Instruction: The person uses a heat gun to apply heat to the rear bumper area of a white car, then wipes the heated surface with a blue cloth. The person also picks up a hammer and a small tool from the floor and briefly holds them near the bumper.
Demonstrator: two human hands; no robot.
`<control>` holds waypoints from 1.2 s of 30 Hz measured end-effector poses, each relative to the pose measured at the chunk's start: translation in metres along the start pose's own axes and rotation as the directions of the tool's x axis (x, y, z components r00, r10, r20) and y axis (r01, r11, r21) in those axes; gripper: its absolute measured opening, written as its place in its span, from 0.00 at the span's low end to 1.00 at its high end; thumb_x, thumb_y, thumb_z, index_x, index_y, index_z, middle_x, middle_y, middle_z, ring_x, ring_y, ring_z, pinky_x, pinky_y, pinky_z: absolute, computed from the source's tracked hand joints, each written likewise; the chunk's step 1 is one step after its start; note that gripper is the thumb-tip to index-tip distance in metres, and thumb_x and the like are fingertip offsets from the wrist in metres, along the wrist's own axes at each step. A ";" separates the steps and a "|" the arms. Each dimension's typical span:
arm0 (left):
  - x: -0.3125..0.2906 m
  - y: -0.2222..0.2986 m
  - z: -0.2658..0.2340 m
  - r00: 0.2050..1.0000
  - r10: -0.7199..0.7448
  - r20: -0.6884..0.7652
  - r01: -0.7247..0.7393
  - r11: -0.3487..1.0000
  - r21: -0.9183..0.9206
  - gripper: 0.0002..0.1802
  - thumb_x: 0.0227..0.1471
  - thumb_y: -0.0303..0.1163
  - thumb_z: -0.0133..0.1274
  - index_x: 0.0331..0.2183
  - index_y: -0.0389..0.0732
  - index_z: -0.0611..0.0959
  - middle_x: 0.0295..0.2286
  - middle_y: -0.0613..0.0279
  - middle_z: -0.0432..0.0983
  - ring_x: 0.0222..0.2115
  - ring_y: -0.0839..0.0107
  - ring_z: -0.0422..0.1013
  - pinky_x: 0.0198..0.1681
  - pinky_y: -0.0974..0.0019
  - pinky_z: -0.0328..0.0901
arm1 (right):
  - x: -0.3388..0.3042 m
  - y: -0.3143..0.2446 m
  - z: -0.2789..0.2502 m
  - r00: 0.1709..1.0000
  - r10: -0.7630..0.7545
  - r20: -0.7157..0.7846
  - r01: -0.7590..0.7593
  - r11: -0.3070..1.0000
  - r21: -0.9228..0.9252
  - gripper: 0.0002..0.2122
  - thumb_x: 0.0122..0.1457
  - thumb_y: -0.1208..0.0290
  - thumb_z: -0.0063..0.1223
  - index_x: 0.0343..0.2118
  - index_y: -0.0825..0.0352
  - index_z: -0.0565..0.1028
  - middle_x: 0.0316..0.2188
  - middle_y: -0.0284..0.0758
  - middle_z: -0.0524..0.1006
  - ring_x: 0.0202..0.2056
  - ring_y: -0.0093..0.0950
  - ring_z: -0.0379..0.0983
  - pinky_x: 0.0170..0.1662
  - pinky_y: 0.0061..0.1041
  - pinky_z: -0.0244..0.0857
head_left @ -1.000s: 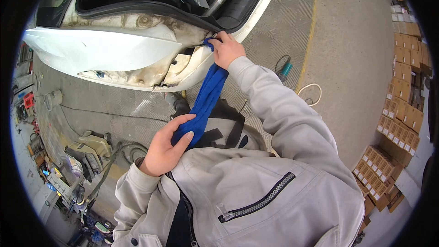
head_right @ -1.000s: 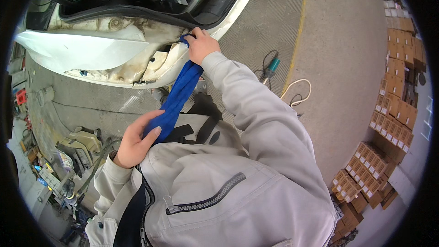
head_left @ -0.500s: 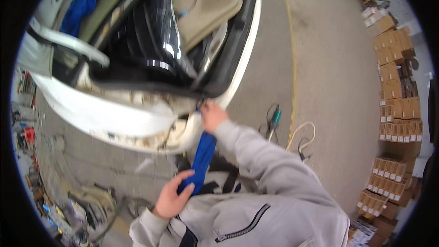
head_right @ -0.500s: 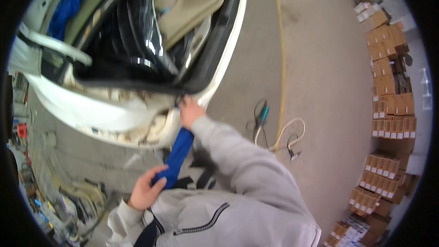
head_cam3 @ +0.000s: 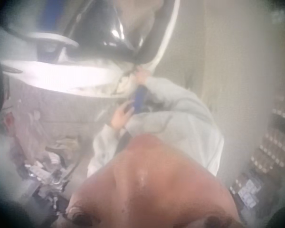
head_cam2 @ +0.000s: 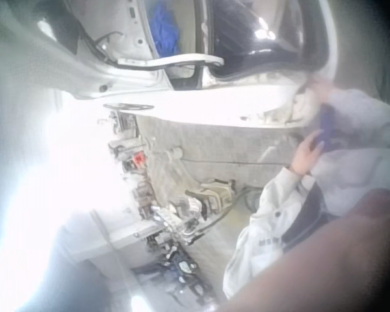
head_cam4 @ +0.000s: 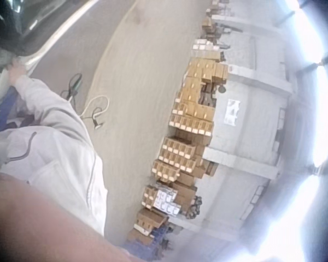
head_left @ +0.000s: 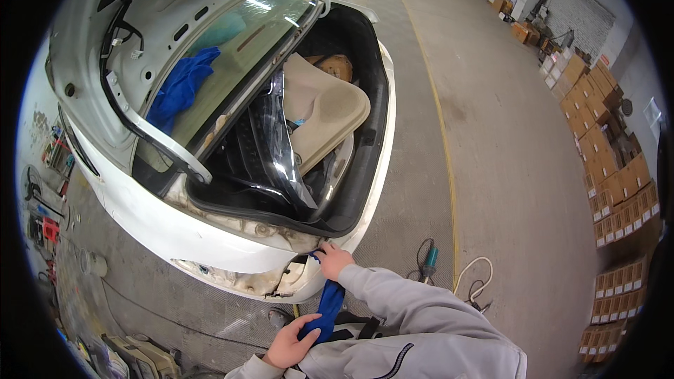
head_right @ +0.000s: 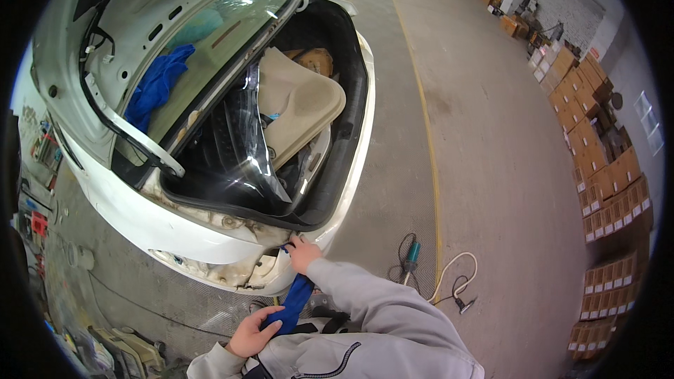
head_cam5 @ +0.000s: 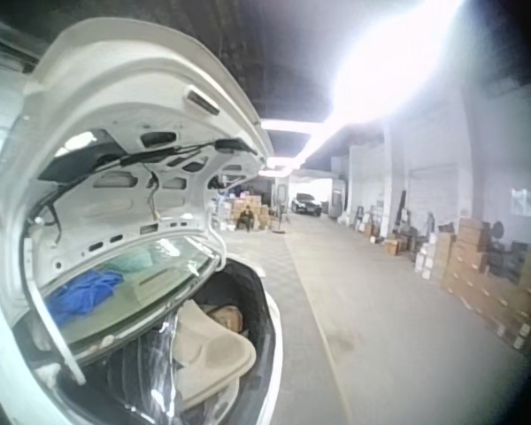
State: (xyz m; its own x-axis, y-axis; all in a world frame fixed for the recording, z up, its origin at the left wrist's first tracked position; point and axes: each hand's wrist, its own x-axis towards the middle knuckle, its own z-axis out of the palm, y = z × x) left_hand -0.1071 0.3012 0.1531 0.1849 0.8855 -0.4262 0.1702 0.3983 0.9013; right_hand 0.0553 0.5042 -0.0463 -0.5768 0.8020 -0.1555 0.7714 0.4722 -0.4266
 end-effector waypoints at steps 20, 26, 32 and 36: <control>-0.011 -0.008 0.010 0.997 -0.054 -0.060 0.048 0.993 -0.107 0.22 0.64 0.25 0.55 0.58 0.37 0.77 0.46 0.55 0.81 0.46 0.71 0.75 0.54 0.67 0.68 | -0.013 0.030 0.015 0.946 -0.158 -0.284 0.182 0.982 0.060 0.18 0.58 0.73 0.54 0.51 0.57 0.81 0.49 0.35 0.77 0.50 0.40 0.77 0.48 0.38 0.76; -0.005 0.001 0.010 0.998 -0.056 -0.042 0.054 0.997 -0.055 0.22 0.64 0.25 0.55 0.59 0.37 0.77 0.46 0.55 0.81 0.45 0.72 0.75 0.53 0.67 0.69 | -0.006 0.027 0.009 0.971 -0.096 -0.219 0.101 0.995 0.012 0.16 0.58 0.71 0.54 0.49 0.54 0.83 0.47 0.34 0.76 0.49 0.38 0.76 0.47 0.37 0.76; -0.008 -0.005 0.009 0.996 -0.091 -0.025 0.090 0.994 -0.062 0.21 0.64 0.25 0.55 0.58 0.36 0.77 0.47 0.52 0.80 0.47 0.69 0.75 0.54 0.66 0.68 | 0.011 0.046 0.005 0.948 0.024 -0.317 -0.003 0.998 0.069 0.15 0.60 0.70 0.50 0.48 0.60 0.81 0.50 0.35 0.74 0.52 0.39 0.73 0.50 0.41 0.75; -0.007 -0.012 0.005 0.999 0.022 -0.046 -0.018 0.995 0.096 0.23 0.64 0.25 0.54 0.60 0.36 0.76 0.51 0.53 0.79 0.52 0.68 0.74 0.59 0.63 0.66 | 0.002 0.007 0.030 0.977 0.187 0.107 -0.205 0.958 0.200 0.21 0.60 0.71 0.51 0.56 0.68 0.74 0.56 0.49 0.74 0.56 0.48 0.73 0.55 0.46 0.72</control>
State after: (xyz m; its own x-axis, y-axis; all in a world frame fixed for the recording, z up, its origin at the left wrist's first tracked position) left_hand -0.1052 0.2887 0.1452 0.1436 0.9043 -0.4021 0.2593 0.3577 0.8971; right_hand 0.0517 0.4977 -0.0761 -0.4481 0.8322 -0.3267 0.8036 0.2147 -0.5551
